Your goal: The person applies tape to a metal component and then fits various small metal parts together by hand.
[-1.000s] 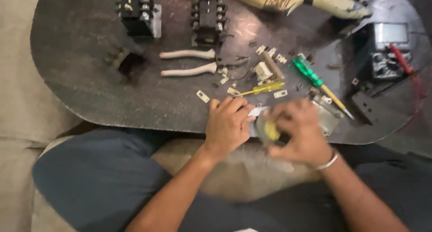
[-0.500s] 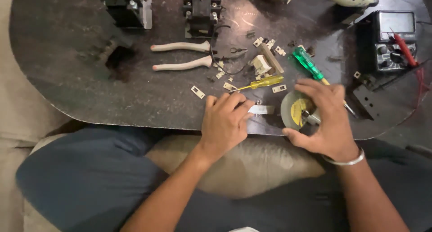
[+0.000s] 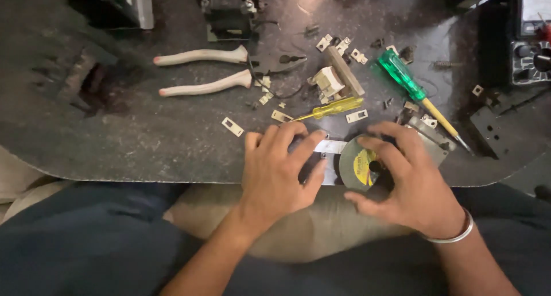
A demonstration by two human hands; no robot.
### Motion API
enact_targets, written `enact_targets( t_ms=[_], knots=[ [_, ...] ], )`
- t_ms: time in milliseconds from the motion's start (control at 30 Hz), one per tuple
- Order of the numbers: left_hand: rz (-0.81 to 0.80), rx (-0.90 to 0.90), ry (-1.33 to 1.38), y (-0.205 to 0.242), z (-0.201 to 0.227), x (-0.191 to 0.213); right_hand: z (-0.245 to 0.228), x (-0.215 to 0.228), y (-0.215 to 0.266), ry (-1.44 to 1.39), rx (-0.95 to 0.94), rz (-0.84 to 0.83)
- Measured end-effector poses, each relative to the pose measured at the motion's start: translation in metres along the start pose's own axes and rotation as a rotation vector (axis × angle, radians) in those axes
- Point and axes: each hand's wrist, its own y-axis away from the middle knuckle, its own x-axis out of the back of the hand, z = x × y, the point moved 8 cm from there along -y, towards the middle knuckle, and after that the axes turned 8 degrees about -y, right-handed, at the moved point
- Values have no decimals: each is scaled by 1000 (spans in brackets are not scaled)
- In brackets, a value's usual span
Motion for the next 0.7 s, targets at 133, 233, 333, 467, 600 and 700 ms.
enact_targets(
  t_ms=[133, 233, 333, 467, 600, 700],
  knots=[
    [-71, -50, -52, -4, 4, -10, -6, -5, -1, 36, 88, 9],
    [-90, -26, -36, -5, 1, -17, -9, -10, -1, 47, 143, -14],
    [-90, 11, 20, -5, -4, -18, -10, -12, 1, 9, 179, -42],
    [-126, 19, 94, -4, -7, -18, -3, -10, 1, -18, 154, -23],
    [-130, -2, 150, -2, -10, -12, -2, -9, -1, 6, 155, 4],
    [-114, -10, 207, -1, -12, -10, -2, -8, -2, 2, 166, 51]
  ],
)
